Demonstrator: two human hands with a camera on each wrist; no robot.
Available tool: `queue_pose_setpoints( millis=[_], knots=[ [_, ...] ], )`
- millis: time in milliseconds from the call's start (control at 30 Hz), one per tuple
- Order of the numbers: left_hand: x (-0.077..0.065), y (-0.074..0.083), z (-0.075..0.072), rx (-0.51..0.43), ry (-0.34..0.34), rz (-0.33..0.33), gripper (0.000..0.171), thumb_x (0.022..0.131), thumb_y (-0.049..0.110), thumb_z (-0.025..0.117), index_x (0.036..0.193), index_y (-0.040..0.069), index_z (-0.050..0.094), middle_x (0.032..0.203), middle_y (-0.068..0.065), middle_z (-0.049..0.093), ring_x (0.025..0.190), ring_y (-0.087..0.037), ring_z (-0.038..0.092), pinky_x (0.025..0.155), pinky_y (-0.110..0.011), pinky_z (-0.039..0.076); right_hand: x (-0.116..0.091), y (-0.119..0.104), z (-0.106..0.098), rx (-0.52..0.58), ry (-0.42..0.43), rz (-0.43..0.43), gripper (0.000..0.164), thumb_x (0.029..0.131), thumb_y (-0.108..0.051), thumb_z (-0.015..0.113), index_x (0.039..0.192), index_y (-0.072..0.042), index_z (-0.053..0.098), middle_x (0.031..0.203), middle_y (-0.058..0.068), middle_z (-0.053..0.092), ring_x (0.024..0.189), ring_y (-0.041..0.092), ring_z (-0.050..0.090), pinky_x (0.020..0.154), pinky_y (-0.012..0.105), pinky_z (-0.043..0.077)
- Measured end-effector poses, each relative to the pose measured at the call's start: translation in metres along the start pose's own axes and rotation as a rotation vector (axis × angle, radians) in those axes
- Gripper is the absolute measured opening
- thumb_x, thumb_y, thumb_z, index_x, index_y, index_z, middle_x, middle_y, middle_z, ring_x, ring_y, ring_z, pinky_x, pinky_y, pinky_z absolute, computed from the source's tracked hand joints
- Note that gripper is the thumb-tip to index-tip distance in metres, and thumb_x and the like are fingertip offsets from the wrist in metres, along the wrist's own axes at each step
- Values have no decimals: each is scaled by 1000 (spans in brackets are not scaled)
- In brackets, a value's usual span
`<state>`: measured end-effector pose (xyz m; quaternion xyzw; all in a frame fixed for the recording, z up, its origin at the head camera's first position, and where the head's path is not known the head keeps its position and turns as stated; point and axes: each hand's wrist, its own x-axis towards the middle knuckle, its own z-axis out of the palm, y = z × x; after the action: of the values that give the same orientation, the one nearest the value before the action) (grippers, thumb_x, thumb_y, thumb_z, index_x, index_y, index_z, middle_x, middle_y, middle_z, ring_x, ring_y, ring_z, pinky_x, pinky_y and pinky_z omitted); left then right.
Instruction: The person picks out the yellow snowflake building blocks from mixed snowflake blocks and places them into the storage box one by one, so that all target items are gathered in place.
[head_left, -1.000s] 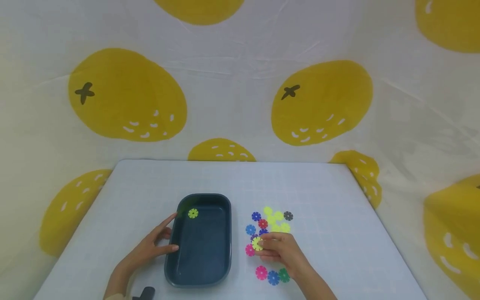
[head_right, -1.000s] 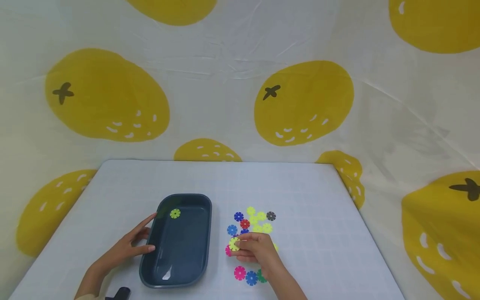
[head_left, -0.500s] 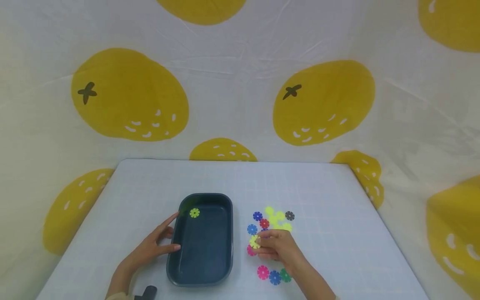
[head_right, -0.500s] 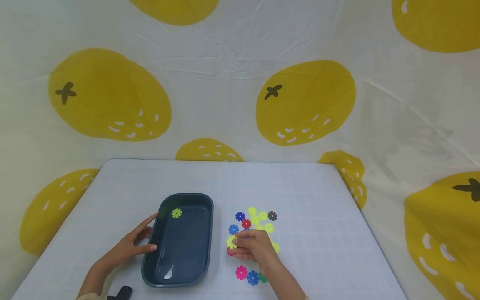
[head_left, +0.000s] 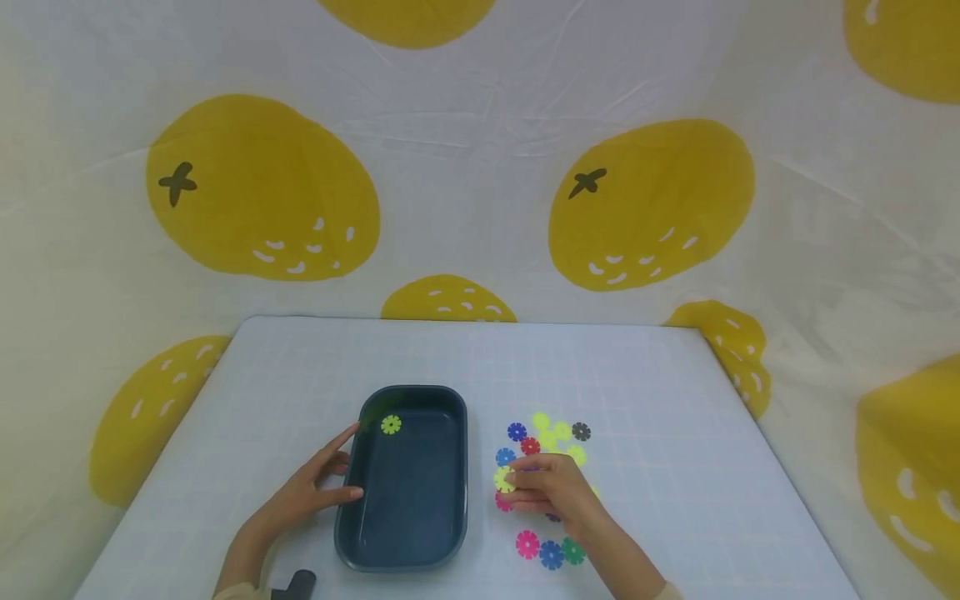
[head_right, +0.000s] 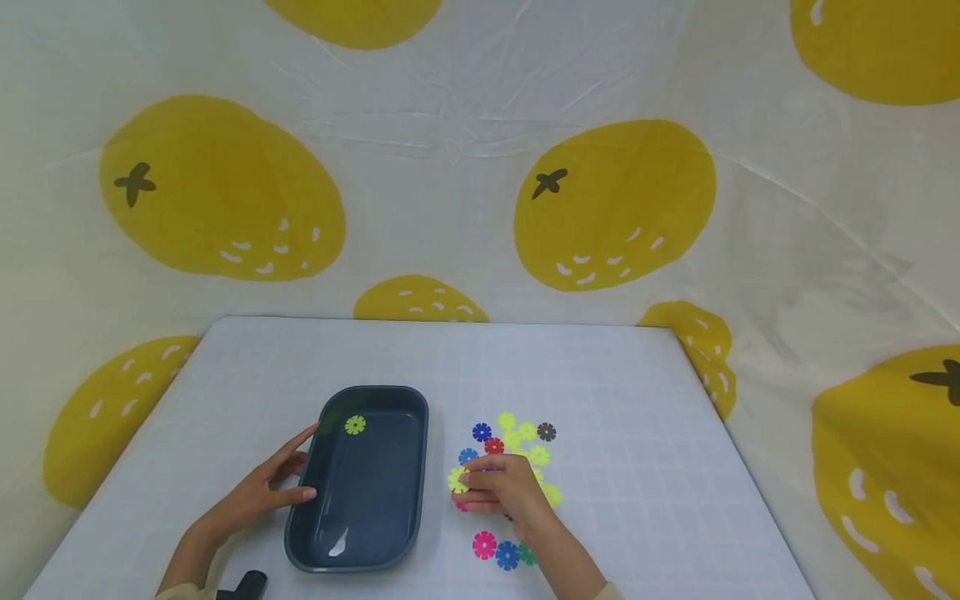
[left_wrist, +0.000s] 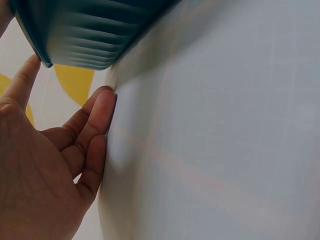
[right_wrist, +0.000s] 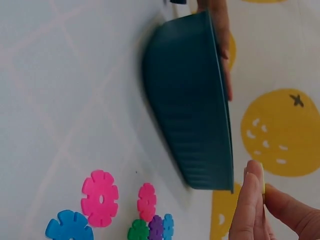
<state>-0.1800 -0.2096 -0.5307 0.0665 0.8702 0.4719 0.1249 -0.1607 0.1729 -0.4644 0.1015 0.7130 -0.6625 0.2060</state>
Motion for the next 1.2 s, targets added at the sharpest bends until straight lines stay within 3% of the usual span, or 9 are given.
queue_pose_setpoints(
  millis=[500,767,1200],
  knots=[
    [-1,1,0,-3,2,-15,94,82,38,80,156,41,22,150,-16,44,127,-31,49,103,-59,40,6,-9,13,-16,-38,-11,39,89,-20,74,118,5,66,99,16,75,85,25,75,72,32,58],
    [-2,3,0,-3,-1,-17,93,84,38,79,156,41,21,153,-17,40,129,-33,48,104,-61,39,9,-17,20,-20,-112,-45,34,90,-17,72,116,5,67,96,14,75,84,26,75,70,32,58],
    [-1,0,0,-13,-5,-18,91,84,40,78,155,44,22,155,-15,38,129,-32,47,104,-60,39,14,-18,36,-28,-133,-33,30,90,-16,72,113,3,70,94,15,76,80,24,75,69,30,58]
  ],
)
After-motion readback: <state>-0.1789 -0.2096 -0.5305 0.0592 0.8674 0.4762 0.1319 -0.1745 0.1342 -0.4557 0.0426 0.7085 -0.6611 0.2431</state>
